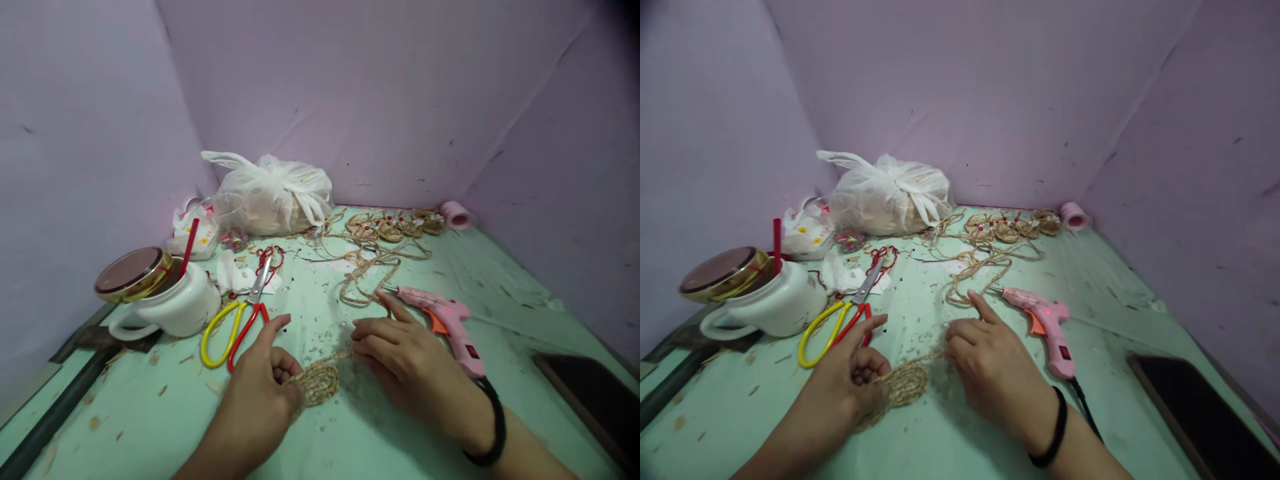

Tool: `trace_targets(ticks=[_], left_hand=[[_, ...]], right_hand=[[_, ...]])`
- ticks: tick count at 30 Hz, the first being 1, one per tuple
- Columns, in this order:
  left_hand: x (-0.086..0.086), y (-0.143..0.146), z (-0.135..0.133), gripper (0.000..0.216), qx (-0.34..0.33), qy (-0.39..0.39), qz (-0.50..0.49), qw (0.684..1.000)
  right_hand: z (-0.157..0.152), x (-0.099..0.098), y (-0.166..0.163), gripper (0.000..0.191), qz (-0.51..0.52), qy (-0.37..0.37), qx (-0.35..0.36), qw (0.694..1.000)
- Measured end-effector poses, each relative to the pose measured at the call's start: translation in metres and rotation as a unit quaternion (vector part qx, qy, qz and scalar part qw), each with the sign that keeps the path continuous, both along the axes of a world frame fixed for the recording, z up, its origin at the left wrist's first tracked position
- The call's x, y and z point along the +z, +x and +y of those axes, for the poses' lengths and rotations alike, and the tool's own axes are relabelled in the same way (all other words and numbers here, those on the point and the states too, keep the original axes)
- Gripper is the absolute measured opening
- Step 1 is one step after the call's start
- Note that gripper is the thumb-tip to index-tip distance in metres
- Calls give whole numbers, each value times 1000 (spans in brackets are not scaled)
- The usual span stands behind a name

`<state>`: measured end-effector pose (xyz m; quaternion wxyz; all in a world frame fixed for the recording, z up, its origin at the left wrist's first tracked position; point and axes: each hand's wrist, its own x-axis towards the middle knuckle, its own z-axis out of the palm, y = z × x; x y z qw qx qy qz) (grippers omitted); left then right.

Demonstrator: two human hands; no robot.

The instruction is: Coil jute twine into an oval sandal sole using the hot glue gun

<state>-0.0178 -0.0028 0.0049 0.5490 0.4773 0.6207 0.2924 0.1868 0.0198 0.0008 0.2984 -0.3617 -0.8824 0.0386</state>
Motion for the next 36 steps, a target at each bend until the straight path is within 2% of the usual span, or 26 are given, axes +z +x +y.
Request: trace_targets(ticks=[5, 9, 13, 15, 18, 20, 26, 30, 32, 34, 36], left_hand=[[-1, 1, 1, 84, 8, -1, 7, 1000], [-6, 0, -1, 72, -51, 53, 152, 986], [-13, 1, -9, 54, -107, 182, 314, 926], [-16, 1, -12, 52, -124, 263, 368, 883], [-17, -1, -12, 52, -104, 368, 443, 811], [-16, -5, -10, 52, -92, 403, 461, 785], [-15, -12, -6, 28, -105, 452, 434, 773], [-16, -14, -4, 28, -97, 472, 432, 763], [-15, -14, -3, 22, -119, 470, 395, 780], [-11, -13, -3, 20, -152, 414, 375, 816], [-8, -9, -3, 31, -175, 341, 366, 848]], right_hand=[[-10, -6, -1, 30, -4, -16, 4, 1000], [-15, -11, -3, 24, -73, -40, -21, 996], [-16, -10, -4, 22, -107, -64, -39, 991], [-16, -9, -4, 21, -109, -76, -40, 990], [-16, -8, -4, 19, -113, -89, -40, 989], [-16, -8, -3, 18, -114, -95, -37, 988], [-15, -11, -4, 19, -107, -119, -19, 987], [-15, -13, -4, 14, -98, -118, -34, 988], [-16, -12, -3, 12, -97, -119, -44, 987], [-16, -11, 0, 11, -97, -119, -52, 987], [-16, -11, 2, 12, -98, -122, -60, 986]])
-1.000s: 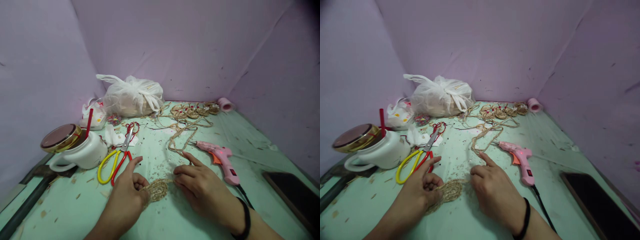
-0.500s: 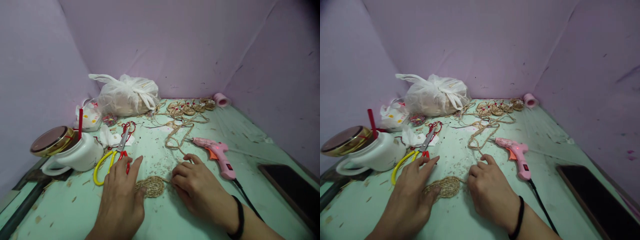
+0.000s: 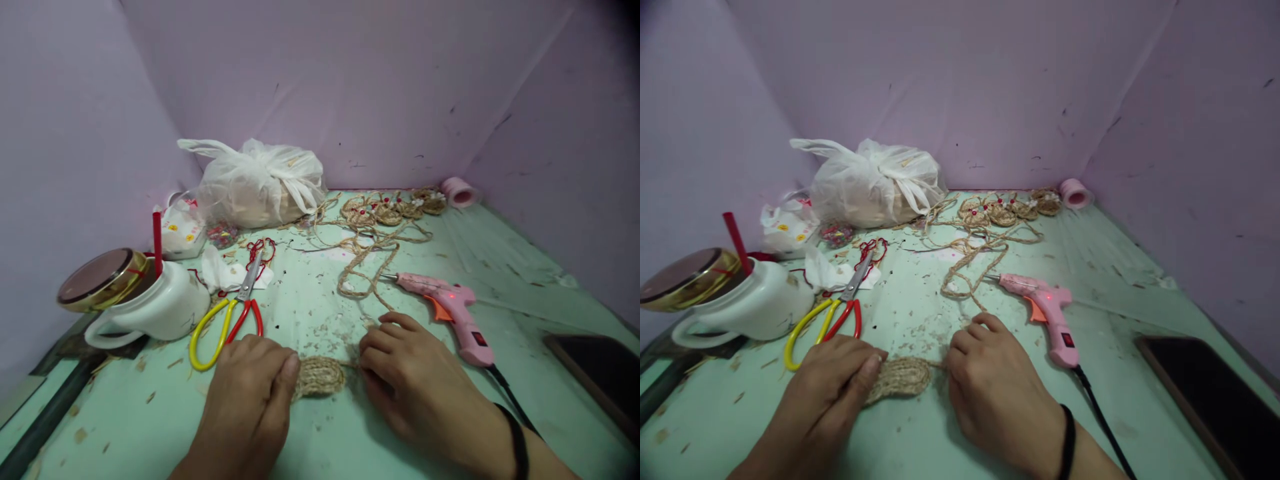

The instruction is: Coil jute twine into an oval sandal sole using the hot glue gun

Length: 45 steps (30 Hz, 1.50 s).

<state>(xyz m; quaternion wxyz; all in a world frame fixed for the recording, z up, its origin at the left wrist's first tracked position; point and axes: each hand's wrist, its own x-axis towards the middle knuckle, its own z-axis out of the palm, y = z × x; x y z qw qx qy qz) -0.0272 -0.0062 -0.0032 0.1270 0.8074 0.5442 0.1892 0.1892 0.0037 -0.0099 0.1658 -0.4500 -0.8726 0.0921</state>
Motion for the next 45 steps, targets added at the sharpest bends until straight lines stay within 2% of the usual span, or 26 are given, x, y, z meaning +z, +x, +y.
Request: trace_targets(ticks=[2, 5, 8, 10, 13, 14, 16, 19, 23, 29, 35, 39, 45], left_hand=[[2, 4, -2, 38, 32, -22, -20, 999], [0, 5, -5, 42, 128, 23, -59, 990], [-2, 0, -3, 47, 198, 29, -31, 979], [-3, -3, 1, 52, 170, 64, 7, 983], [-5, -2, 5, 57, 28, 130, 37, 990], [-7, -1, 5, 59, -10, 132, 39, 991], [-10, 3, 6, 59, -46, 117, 40, 991], [-12, 6, 6, 54, -60, 90, 45, 993], [-11, 6, 6, 38, -74, 76, 55, 993], [-16, 4, 9, 25, -72, 88, 68, 991], [-17, 4, 14, 25, -95, 118, 77, 985], [-14, 5, 13, 24, -91, 121, 85, 985], [-15, 7, 12, 26, -80, 118, 84, 986]], right_hand=[[-1, 0, 2, 13, 0, -4, -6, 1000], [-2, 0, 4, 15, 4, -14, -4, 1000], [-1, 0, 3, 15, 12, -22, -5, 1000], [-1, 0, 3, 15, 17, -32, -12, 999], [-1, 0, 4, 16, 26, -58, -20, 998], [-2, 0, 4, 19, 28, -65, -24, 997], [-3, 0, 4, 30, 26, -74, -31, 996], [-7, 0, 4, 35, 22, -92, -35, 995], [-9, 1, 4, 21, 35, -121, -44, 991], [-7, 1, 4, 14, 35, -138, -116, 983], [-9, 4, 4, 16, 31, -126, -120, 984], [-13, 6, 0, 15, 33, -156, -100, 982], [-19, 5, -4, 13, 85, -203, -193, 956]])
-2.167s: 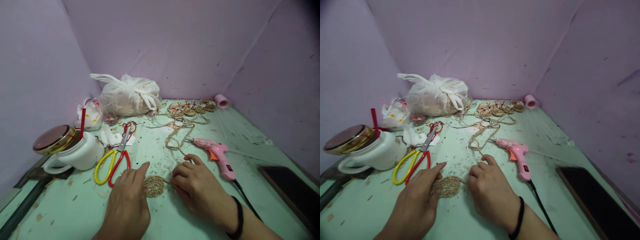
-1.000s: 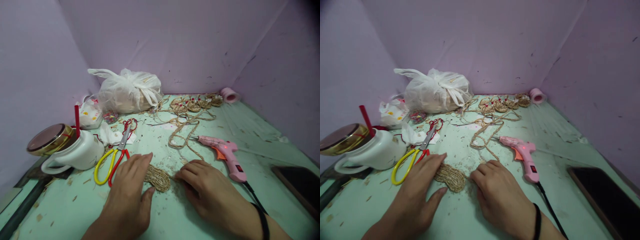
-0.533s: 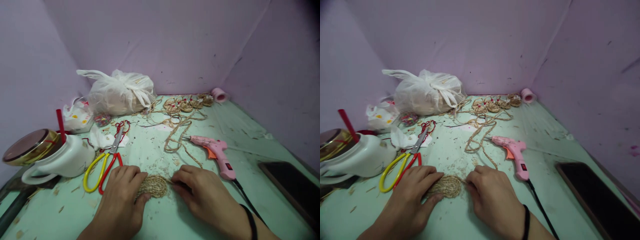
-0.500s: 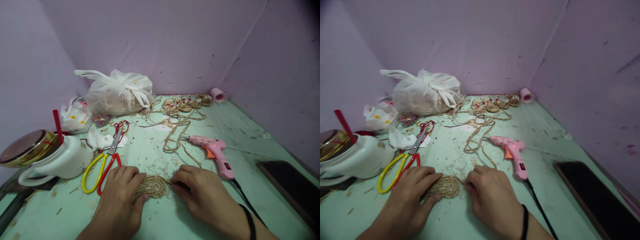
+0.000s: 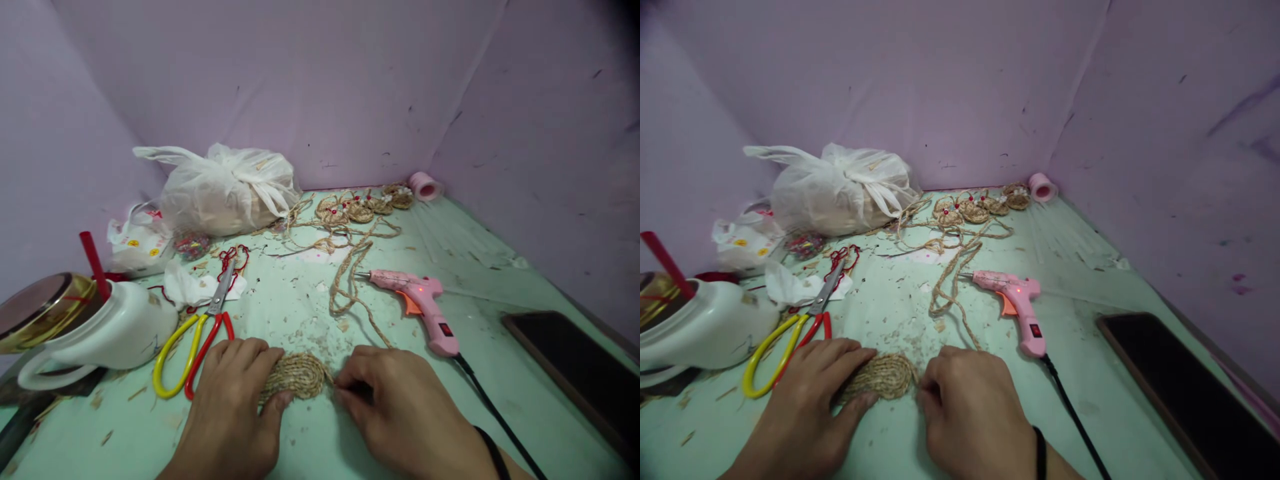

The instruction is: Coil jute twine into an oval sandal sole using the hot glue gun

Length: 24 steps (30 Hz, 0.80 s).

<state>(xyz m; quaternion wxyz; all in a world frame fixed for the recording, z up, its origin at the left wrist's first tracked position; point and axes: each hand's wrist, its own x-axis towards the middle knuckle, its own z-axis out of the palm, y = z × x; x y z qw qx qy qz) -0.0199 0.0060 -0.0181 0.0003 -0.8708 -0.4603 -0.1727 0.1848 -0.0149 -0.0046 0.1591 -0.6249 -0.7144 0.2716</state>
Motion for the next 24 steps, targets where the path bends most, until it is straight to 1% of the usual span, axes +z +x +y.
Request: trace_targets(ticks=[2, 3, 8, 12, 16, 19, 22, 24], left_hand=[[0, 0, -1, 31, 0, 6, -6, 1000], [-1, 0, -1, 33, 0, 9, -11, 1000], [-2, 1, -1, 22, 0, 6, -25, 1000], [-3, 3, -3, 22, 8, -3, -40, 999], [-1, 9, -9, 22, -11, -21, -46, 999], [-3, 17, -14, 21, 13, -33, -66, 997], [-5, 22, -17, 28, 43, -36, -87, 995], [-5, 21, -16, 27, 42, -53, -83, 994]], right_hand=[[-1, 1, -1, 12, 7, -15, -22, 1000], [-2, 1, -2, 11, 6, -20, -21, 1000], [-5, 2, -7, 14, 6, -13, 35, 999], [-6, 3, -5, 13, -3, 2, 46, 999], [-4, 3, 1, 12, -23, -9, 58, 998], [-4, 1, 3, 13, -47, -18, 44, 998], [-4, -3, 3, 5, -43, -15, 10, 999], [-5, -7, 2, 17, -14, 13, 29, 999]])
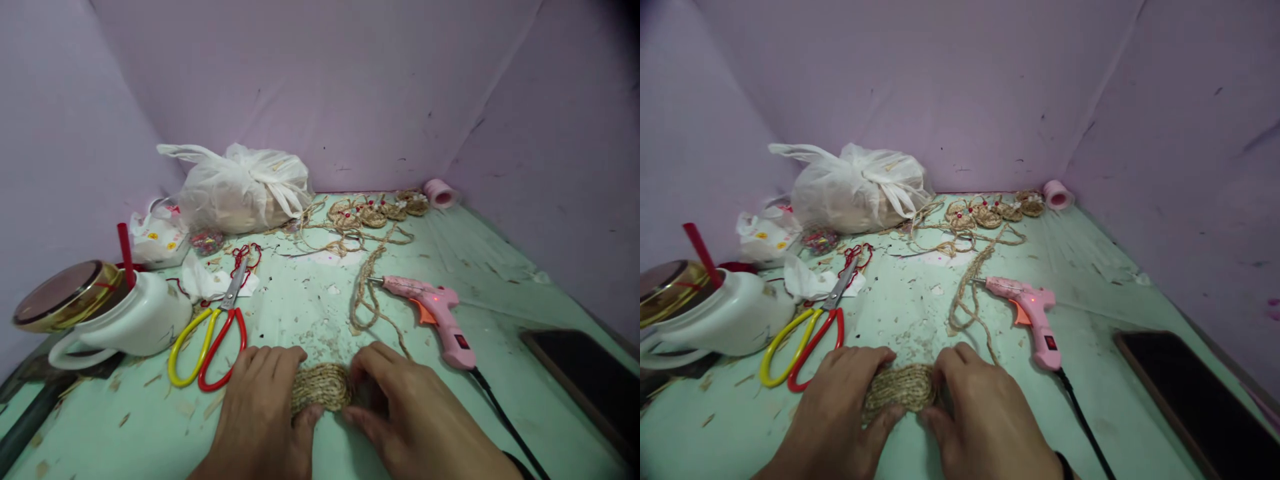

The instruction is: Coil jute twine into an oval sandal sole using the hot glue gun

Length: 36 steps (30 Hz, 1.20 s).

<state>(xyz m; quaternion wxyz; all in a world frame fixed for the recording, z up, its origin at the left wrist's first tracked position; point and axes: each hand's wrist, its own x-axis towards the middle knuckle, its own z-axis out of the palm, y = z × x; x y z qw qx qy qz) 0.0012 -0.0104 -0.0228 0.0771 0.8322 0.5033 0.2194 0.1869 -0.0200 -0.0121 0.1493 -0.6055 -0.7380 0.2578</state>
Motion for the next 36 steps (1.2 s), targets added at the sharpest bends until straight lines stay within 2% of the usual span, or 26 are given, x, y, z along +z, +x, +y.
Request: trace_targets(ticks=[2, 4, 10, 15, 17, 19, 21, 23, 27, 31, 36], left_hand=[[1, -2, 1, 17, -13, -30, 9, 999], [3, -4, 1, 11, -15, -53, 10, 998], [9, -3, -1, 27, 13, -73, -32, 997], [6, -4, 3, 24, -2, -118, -23, 993], [5, -4, 4, 36, -2, -115, -30, 993], [6, -3, 5, 46, -10, -110, -28, 993], [11, -1, 6, 39, -20, -137, -6, 990], [17, 2, 7, 25, -26, -175, 17, 984], [24, 3, 9, 23, -28, -190, 29, 981], [20, 2, 6, 22, -12, -158, 19, 987], [13, 1, 2, 25, -4, -119, 3, 993]], right_hand=[[-2, -6, -1, 22, 17, 47, 55, 997], [-4, -11, -3, 18, 11, 90, 90, 992], [-10, -18, -8, 10, -15, 157, 75, 985], [-9, -19, -8, 8, 4, 143, 46, 989], [-9, -21, -6, 11, 16, 148, 31, 988], [-9, -24, -2, 25, 20, 167, 16, 986], [-10, -28, 1, 38, 21, 181, 8, 983], [-10, -31, 2, 42, 22, 174, 7, 984], [-11, -29, 0, 27, 23, 145, 8, 989], [-12, -22, -4, 10, -7, 137, 1, 991], [-13, -18, -5, 8, -3, 128, 29, 991]])
